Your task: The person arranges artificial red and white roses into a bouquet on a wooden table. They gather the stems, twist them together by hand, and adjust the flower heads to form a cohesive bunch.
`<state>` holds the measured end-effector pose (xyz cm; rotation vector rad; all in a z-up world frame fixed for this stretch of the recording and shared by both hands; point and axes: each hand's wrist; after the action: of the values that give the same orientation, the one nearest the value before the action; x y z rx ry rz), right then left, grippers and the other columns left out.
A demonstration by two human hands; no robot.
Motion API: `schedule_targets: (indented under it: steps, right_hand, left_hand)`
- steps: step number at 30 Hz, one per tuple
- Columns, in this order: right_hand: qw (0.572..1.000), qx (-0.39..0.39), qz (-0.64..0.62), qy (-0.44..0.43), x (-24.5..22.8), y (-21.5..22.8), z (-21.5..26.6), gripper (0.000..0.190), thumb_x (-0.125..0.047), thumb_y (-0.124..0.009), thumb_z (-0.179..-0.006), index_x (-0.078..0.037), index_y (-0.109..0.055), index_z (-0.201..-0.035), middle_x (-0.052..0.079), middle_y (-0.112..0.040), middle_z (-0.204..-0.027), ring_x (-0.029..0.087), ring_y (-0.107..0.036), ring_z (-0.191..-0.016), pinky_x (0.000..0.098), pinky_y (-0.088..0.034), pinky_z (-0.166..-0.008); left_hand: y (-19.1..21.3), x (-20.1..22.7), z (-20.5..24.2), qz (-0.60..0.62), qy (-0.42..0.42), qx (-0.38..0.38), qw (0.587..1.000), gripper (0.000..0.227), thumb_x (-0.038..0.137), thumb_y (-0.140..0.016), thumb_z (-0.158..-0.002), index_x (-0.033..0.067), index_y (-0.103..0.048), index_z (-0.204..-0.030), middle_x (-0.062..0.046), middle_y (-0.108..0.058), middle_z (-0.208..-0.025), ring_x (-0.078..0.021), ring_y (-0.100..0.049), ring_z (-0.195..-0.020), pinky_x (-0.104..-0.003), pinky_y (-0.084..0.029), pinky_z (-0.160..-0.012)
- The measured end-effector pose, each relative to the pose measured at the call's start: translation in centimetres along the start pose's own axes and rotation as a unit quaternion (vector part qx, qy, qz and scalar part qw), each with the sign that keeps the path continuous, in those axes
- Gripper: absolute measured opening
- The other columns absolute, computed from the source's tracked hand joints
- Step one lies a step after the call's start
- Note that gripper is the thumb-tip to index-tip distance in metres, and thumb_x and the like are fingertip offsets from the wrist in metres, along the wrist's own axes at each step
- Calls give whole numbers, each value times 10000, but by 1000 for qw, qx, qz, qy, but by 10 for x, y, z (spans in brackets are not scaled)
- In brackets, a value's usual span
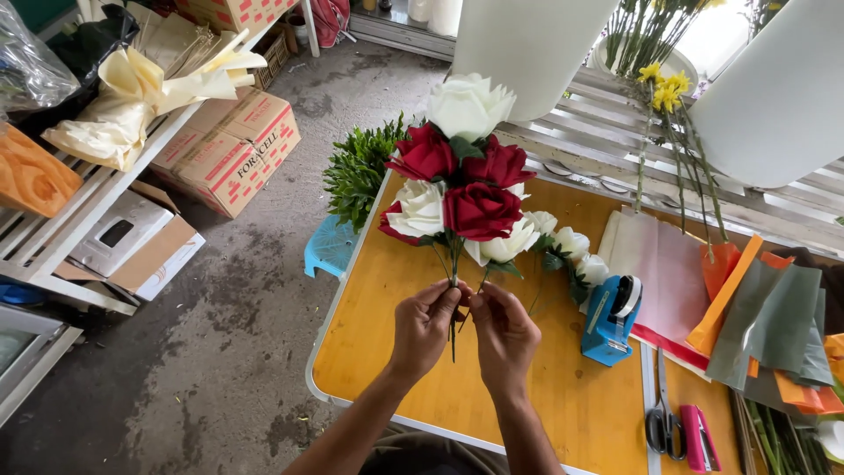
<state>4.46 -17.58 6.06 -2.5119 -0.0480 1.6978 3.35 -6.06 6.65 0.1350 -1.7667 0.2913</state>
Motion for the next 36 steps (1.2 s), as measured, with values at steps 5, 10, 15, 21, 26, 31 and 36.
schedule_targets:
  steps: [5,10,15,21,26,31,36]
  right_hand:
    - [999,54,-7,6,11,4,0,153,-6,-715,-945,31,-715,-1093,82,-698,-884,148,-627,-761,280,-562,-669]
    - [996,86,-19,1,11,5,4,190,-42,-716,-954,10,-705,-1137,70,-696,-888,142,-634,-781,291,-583,-686]
    - [998,57,7,14,7,1,2,171,4,-707,-939,32,-707,-1108,116,-740,-959,188,-735,-860,316,-673,-771]
    - [997,29,47,47,3,0,3,143,-7,-708,-938,18,-698,-1079,117,-746,-900,206,-767,-814,316,-686,-738]
    - [997,22,62,31,4,-2,1,133,-10,-717,-930,20,-703,-1059,118,-737,-816,192,-730,-684,292,-655,-645]
    - [999,29,34,23,4,-3,-2,132,-11,-725,-924,27,-708,-1049,131,-748,-811,196,-723,-672,297,-650,-620]
    - [999,36,12,11,8,-2,-2,124,-22,-733,-920,29,-716,-1031,132,-750,-813,195,-718,-657,299,-650,-607]
  left_hand:
    - [3,6,-3,18,5,20,1000,235,161,-577,-1020,12,-758,-1019,-63,-795,-911,-173,-786,-793,-294,-630,-657]
    - [5,7,1,51,27,5,998,224,139,-566,-1025,3,-744,-1011,-81,-790,-915,-185,-775,-802,-306,-623,-640]
    - [1,1,5,31,12,-26,999,237,159,-578,-1020,-2,-751,-1036,-100,-793,-898,-194,-772,-830,-316,-657,-704]
    - [1,-7,3,17,21,-23,999,242,164,-592,-1012,-15,-753,-1038,-99,-789,-876,-185,-755,-797,-327,-678,-752]
    - [-1,-15,3,-6,32,-28,999,234,170,-607,-1006,-4,-759,-1043,-91,-785,-886,-174,-751,-787,-312,-685,-761]
    - [-2,-18,2,-9,5,-34,999,221,145,-584,-1020,9,-753,-1067,-75,-781,-897,-158,-745,-805,-302,-677,-760]
    - [-5,-21,4,-1,4,-34,999,219,110,-576,-1025,-3,-754,-1080,-67,-758,-852,-138,-696,-758,-282,-646,-721]
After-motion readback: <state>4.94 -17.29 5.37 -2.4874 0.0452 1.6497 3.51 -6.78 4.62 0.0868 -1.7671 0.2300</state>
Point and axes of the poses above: each hand's wrist, its own z-axis away from the middle knuckle, its own y-axis out of the back of the hand, x = y × z
